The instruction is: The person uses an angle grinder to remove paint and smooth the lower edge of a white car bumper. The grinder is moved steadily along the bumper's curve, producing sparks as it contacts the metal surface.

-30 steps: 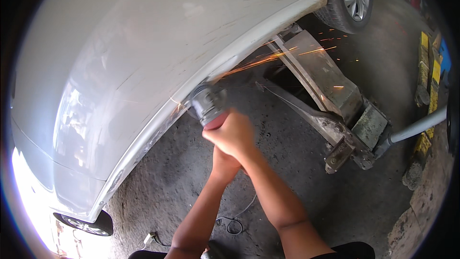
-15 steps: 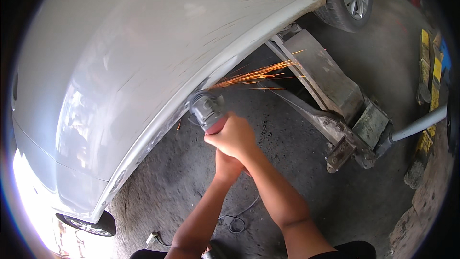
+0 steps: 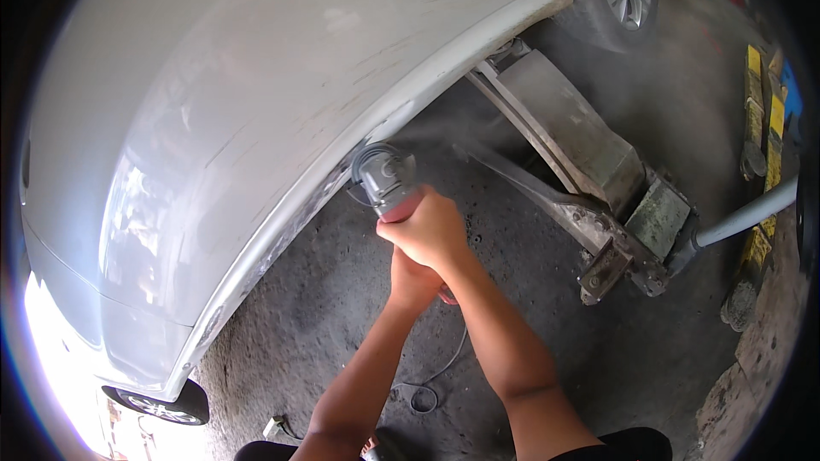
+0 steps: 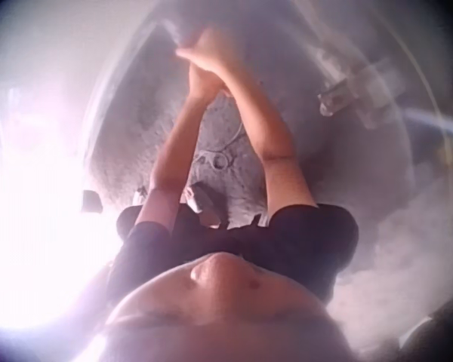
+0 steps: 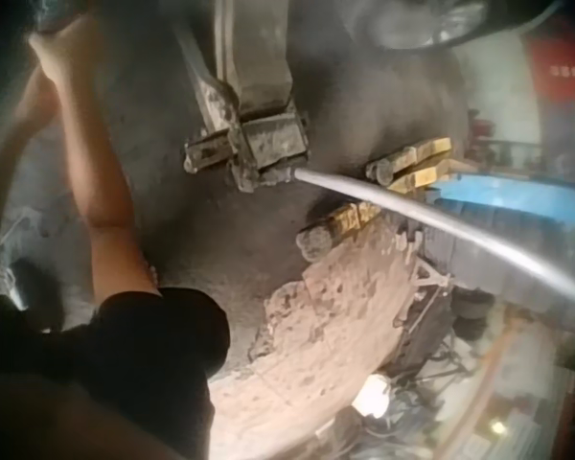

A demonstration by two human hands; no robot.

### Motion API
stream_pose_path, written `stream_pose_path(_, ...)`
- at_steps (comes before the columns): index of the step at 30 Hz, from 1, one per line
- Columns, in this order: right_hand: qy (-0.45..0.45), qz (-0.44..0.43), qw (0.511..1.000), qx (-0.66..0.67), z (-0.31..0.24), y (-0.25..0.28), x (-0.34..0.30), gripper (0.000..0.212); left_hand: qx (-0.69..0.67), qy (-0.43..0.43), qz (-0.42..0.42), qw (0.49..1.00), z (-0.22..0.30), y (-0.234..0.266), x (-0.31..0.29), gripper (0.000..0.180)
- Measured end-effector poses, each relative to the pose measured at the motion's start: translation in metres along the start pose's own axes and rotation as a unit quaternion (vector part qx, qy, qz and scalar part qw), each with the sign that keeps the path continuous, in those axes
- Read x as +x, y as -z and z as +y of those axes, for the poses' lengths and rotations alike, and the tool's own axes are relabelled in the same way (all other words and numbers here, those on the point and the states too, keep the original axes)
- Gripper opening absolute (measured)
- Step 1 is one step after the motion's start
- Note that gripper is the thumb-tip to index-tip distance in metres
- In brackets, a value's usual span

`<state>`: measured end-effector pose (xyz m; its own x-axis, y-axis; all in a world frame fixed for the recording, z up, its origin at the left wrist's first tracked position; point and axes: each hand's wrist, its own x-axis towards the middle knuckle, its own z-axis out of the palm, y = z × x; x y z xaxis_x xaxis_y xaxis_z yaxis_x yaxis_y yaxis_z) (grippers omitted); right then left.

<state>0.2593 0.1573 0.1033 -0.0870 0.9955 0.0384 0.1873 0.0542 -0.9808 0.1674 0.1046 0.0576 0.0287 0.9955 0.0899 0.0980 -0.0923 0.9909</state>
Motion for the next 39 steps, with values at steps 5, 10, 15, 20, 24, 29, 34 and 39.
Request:
stream_pose_path(5,-0.016,0.025,0.999,0.037,0.007,0.013,0.009,0.065,0.013,0.029,0.007,0.999,-0.005,-0.008,0.01,0.052)
stream_pose_path(10,0.025,0.004,1.0,-0.018,0.015,-0.003,0.005,0.065,0.028,-0.052,0.047,0.997,-0.021,-0.001,0.004,0.054)
stream_pose_path(15,0.06,0.014,0.998,0.026,0.014,-0.013,0.01,0.065,0.063,-0.012,0.033,0.997,-0.004,0.002,0.005,0.057)
stream_pose_path(20,0.026,0.025,0.998,0.042,0.012,0.001,0.017,0.064,0.02,0.005,0.014,1.0,-0.014,0.006,0.015,0.068)
stream_pose_path(24,0.033,-0.014,0.999,-0.015,0.012,-0.008,0.01,0.067,0.009,-0.056,0.036,0.998,-0.017,0.004,0.013,0.06)
stream_pose_path(29,0.017,0.039,0.995,0.085,0.012,-0.003,0.016,0.066,0.027,0.025,0.014,0.999,-0.002,0.005,0.013,0.059)
stream_pose_path(34,0.022,0.027,0.999,0.005,0.007,-0.009,0.005,0.061,-0.015,-0.068,0.038,0.997,-0.016,0.003,0.006,0.058)
stream_pose_path(39,0.005,0.04,0.995,0.093,0.005,-0.002,0.011,0.065,0.041,0.067,0.014,0.997,0.014,0.008,0.008,0.07)
